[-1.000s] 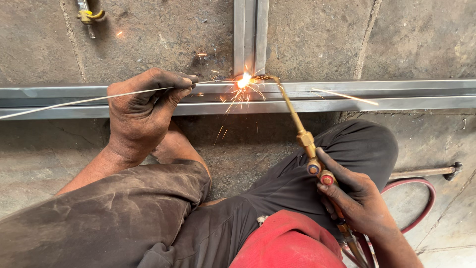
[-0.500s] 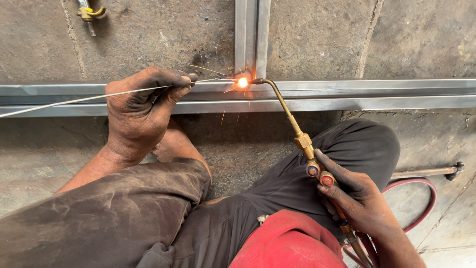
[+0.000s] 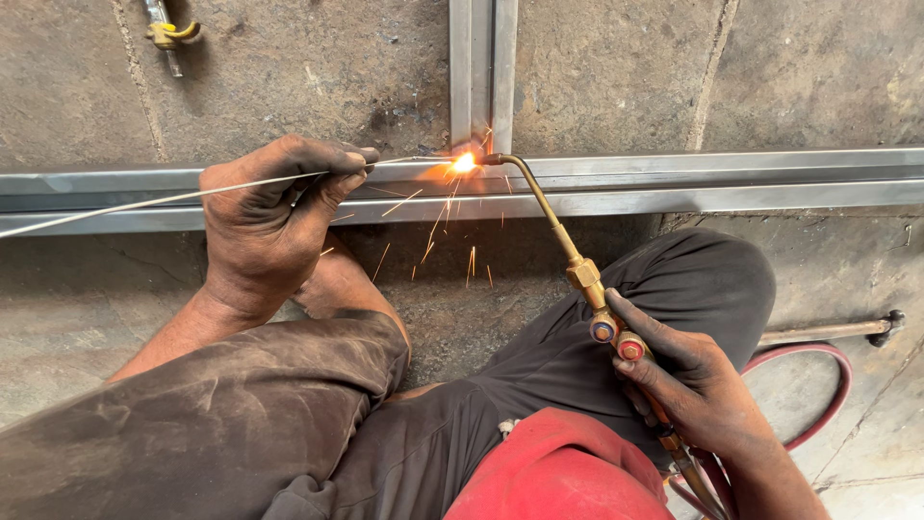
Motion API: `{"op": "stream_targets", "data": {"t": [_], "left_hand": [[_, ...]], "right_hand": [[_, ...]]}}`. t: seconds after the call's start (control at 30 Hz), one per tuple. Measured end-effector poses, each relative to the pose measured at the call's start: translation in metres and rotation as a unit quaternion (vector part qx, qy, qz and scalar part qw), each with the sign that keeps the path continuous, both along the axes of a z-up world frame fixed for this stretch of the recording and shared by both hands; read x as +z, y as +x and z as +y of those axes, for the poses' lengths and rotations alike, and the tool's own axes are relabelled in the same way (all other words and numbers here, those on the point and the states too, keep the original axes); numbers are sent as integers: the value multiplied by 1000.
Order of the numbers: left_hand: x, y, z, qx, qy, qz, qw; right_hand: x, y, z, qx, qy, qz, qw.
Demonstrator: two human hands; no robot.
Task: The person aligns metal bars to form a rectangular frame on the floor. They use a welding torch and filler rod to join the metal pieces at the corners, creating a welded frame structure.
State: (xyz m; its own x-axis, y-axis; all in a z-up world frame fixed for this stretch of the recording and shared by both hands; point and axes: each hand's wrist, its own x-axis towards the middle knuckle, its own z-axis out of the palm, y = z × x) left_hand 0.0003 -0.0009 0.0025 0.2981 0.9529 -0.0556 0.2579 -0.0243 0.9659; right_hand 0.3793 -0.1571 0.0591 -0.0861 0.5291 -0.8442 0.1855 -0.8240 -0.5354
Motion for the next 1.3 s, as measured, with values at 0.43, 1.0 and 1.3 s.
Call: {"op": "stream_targets", "data": {"t": [0.43,1.0,1.3], "left_hand": [[56,-72,51,229,128,164,951],[-87,-208,178,259,41,474,840],[-177,-199,296,231,25,420,877]], "right_hand": [[-8,-10,47,-195,176,10,965],[53,24,194,-292,176,340,876],[177,50,64,-358,256,189,878]]}}
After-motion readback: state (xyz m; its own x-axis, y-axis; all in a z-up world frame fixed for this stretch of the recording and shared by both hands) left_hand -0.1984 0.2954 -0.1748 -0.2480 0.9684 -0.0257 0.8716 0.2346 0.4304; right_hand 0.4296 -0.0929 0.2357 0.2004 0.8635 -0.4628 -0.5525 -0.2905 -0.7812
